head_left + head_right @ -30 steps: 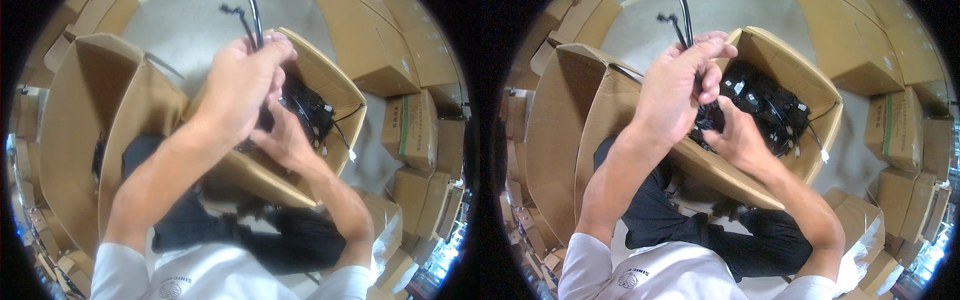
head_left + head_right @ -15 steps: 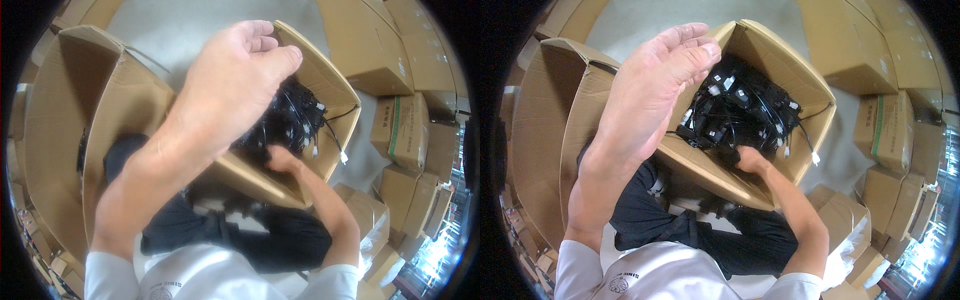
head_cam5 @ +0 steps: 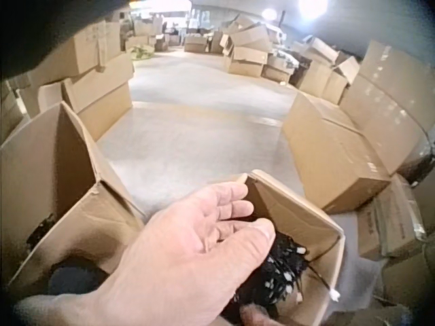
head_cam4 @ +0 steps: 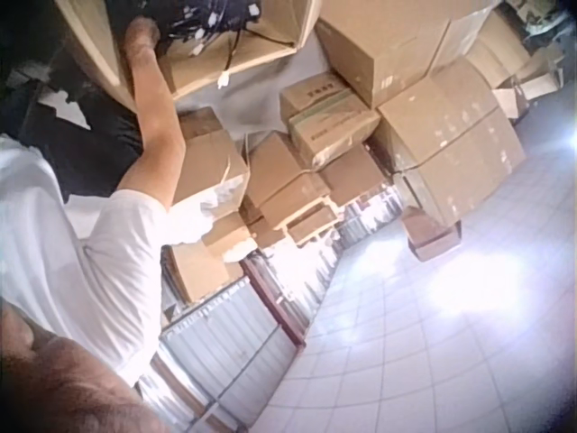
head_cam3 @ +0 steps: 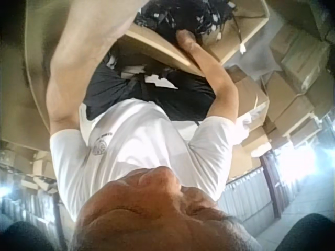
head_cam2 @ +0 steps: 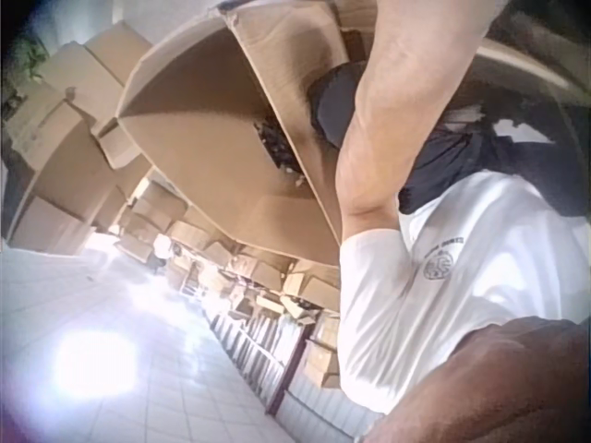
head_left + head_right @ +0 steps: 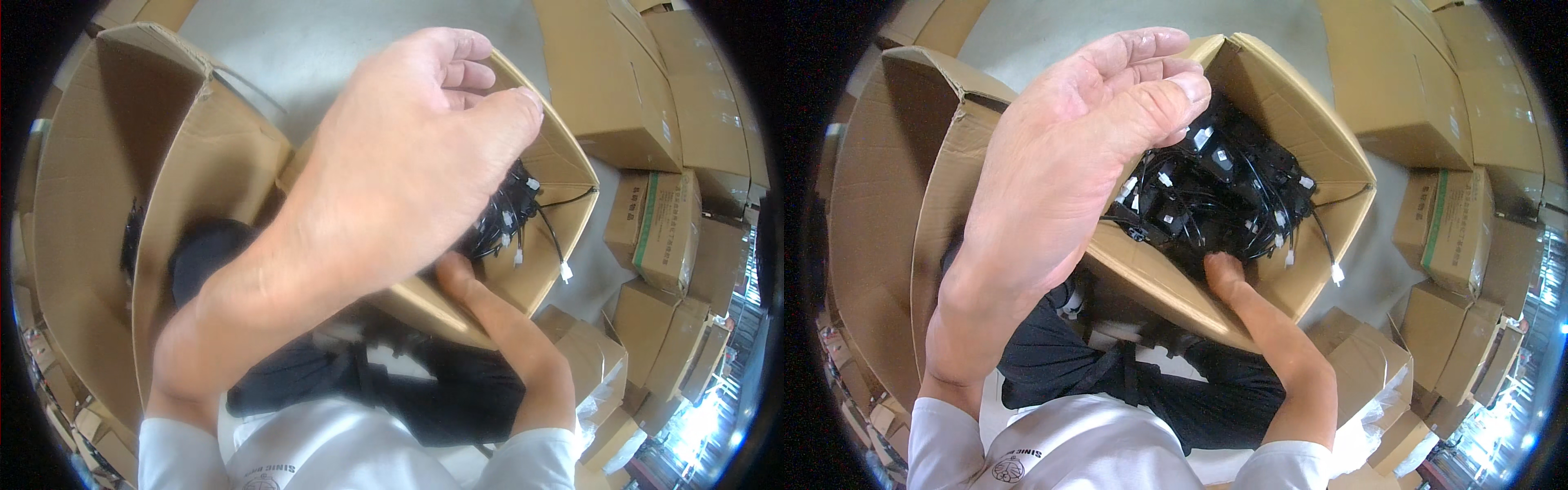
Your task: The person takes electronic devices out of a large cardboard box and packs them into a smaller cardboard box by hand.
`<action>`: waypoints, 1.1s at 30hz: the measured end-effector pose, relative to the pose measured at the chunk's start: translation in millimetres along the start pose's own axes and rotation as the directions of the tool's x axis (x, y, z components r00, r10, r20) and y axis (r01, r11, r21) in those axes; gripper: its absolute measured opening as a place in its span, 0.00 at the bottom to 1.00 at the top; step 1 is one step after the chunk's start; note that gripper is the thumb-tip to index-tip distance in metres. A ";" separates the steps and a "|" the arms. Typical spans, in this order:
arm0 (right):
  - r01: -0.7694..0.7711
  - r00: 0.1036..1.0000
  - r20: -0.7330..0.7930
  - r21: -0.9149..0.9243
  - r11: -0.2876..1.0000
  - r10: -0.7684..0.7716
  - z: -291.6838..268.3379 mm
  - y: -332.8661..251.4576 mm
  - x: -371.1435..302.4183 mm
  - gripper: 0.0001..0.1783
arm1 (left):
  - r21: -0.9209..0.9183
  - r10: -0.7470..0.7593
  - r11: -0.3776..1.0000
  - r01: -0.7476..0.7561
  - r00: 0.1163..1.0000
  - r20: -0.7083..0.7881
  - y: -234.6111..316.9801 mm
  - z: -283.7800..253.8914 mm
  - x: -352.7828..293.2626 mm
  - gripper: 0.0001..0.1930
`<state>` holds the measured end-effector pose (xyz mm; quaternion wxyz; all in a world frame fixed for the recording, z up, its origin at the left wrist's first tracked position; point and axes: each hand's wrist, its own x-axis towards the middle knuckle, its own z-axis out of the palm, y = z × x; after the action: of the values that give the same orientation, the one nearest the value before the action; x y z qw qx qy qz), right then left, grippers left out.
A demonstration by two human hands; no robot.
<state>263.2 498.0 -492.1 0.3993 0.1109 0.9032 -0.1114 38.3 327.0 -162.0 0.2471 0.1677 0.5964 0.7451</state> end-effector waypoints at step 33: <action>0.402 0.849 -0.491 0.360 0.842 -0.195 -174.6 -58.9 -116.9 0.10 | 0.507 0.588 0.590 -0.628 0.765 0.263 66.7 -26.5 -50.7 0.64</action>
<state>201.3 479.7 -283.7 0.1271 0.0763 0.9241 -0.3522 54.4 265.8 -101.0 -0.0637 0.4515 0.6875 0.5652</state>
